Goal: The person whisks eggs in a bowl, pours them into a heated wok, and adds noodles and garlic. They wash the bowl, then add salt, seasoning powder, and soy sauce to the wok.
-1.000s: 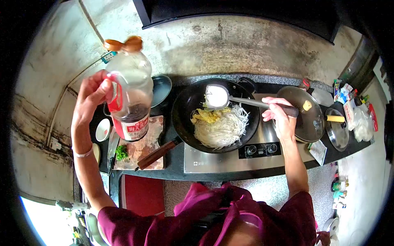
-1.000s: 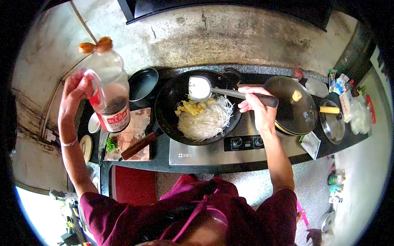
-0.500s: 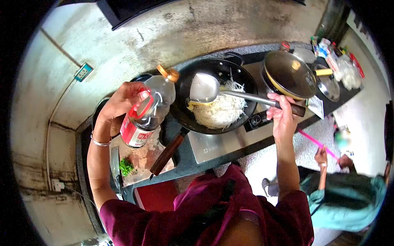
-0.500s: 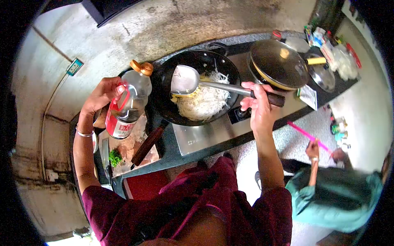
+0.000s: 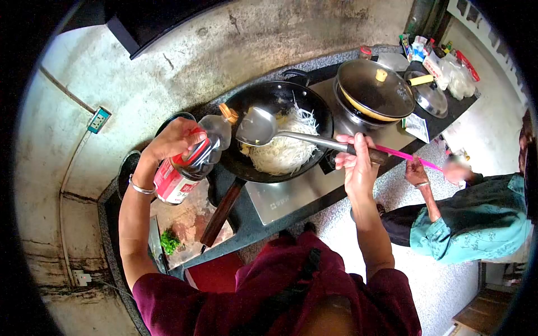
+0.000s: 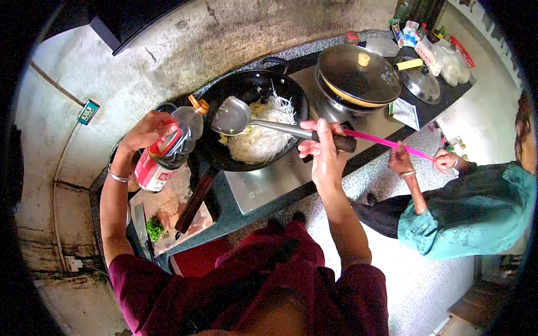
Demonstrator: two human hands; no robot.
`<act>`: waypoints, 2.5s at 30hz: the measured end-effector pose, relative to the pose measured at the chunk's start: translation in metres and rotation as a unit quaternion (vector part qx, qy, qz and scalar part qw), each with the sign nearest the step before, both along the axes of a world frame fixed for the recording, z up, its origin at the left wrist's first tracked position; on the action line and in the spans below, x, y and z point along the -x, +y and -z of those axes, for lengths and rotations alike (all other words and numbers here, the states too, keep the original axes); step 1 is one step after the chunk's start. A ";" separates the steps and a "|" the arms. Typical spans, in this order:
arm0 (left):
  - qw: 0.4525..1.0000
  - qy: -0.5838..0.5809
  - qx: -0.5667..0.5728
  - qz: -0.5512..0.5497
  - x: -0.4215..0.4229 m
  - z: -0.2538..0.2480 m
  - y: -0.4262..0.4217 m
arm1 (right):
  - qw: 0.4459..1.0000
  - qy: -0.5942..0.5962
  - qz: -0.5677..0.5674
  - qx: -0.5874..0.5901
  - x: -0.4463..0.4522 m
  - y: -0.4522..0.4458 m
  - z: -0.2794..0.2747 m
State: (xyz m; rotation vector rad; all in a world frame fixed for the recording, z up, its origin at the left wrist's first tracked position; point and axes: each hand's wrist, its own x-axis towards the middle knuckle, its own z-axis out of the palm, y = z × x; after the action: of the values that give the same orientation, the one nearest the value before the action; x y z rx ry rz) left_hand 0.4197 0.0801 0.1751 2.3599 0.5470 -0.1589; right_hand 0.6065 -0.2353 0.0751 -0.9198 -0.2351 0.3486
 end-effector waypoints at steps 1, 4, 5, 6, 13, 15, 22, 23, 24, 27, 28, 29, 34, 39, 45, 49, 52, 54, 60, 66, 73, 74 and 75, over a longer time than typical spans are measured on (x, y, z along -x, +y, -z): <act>1.000 0.000 0.001 0.000 -0.002 0.001 0.001 | 1.000 0.005 0.000 -0.016 0.003 0.002 0.000; 1.000 0.009 -0.004 0.000 -0.005 0.004 0.003 | 0.999 0.015 -0.004 -0.030 0.006 0.007 0.000; 0.999 0.025 -0.019 0.008 -0.007 0.005 0.004 | 0.999 0.017 -0.008 -0.029 0.006 0.009 0.002; 0.998 0.041 -0.033 0.016 -0.009 0.005 0.004 | 0.999 0.019 -0.007 -0.030 0.007 0.011 0.004; 0.999 0.042 -0.027 -0.018 -0.012 0.008 0.004 | 0.999 0.029 -0.007 -0.030 0.017 0.017 0.013; 0.996 0.070 -0.058 0.003 -0.016 0.001 -0.001 | 0.999 0.031 -0.001 -0.029 0.021 0.018 0.014; 0.998 0.018 -0.060 0.016 -0.012 0.007 0.000 | 1.000 0.028 0.003 -0.010 0.030 0.021 0.013; 0.998 0.017 -0.060 0.018 -0.014 0.007 0.001 | 1.000 0.027 0.005 -0.010 0.031 0.021 0.013; 0.993 0.053 -0.100 0.030 -0.016 0.007 0.001 | 1.000 0.026 0.004 -0.014 0.032 0.021 0.014; 0.978 0.093 -0.180 0.054 -0.020 0.010 0.004 | 1.000 0.027 0.008 -0.013 0.037 0.021 0.013; 0.968 0.097 -0.220 0.066 -0.021 0.011 0.004 | 0.999 0.029 0.012 -0.008 0.038 0.020 0.012; 0.968 0.097 -0.220 0.067 -0.022 0.008 0.003 | 0.999 0.030 0.013 -0.008 0.039 0.020 0.013; 0.969 0.119 -0.210 0.054 -0.024 0.000 -0.007 | 0.999 0.027 0.002 -0.017 0.043 0.020 0.016; 0.961 0.103 -0.244 0.081 -0.022 0.009 0.000 | 1.000 0.022 0.009 -0.019 0.048 0.019 0.018; 0.964 0.152 -0.212 0.045 -0.026 0.000 -0.012 | 1.000 0.025 0.010 -0.013 0.049 0.015 0.017; 0.966 0.146 -0.208 0.038 -0.027 -0.001 -0.014 | 0.999 0.024 0.008 -0.021 0.049 0.013 0.016; 0.962 0.107 -0.236 0.083 -0.025 0.002 -0.008 | 0.999 0.023 0.010 -0.020 0.048 0.012 0.014; 0.962 0.125 -0.234 0.066 -0.026 0.000 -0.013 | 1.000 0.022 0.008 -0.021 0.048 0.012 0.014; 0.955 0.121 -0.259 0.074 -0.025 0.004 -0.013 | 1.000 0.018 0.001 -0.019 0.047 0.011 0.013; 0.954 0.125 -0.262 0.078 -0.024 0.008 -0.010 | 1.000 0.013 -0.003 -0.020 0.046 0.009 0.012; 0.949 0.160 -0.267 0.048 -0.023 0.000 -0.020 | 1.000 0.012 -0.010 -0.017 0.047 0.008 0.012; 0.949 0.160 -0.267 0.047 -0.022 0.001 -0.019 | 1.000 0.012 -0.010 -0.017 0.047 0.008 0.011; 0.951 0.150 -0.265 0.059 -0.021 0.002 -0.017 | 1.000 0.010 -0.010 -0.014 0.048 0.008 0.011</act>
State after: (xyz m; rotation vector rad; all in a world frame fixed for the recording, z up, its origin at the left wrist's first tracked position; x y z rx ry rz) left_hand 0.4410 0.0634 0.1728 2.9189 0.6540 -0.4854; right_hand 0.5590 -0.2276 0.0641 -0.8865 -0.2301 0.3719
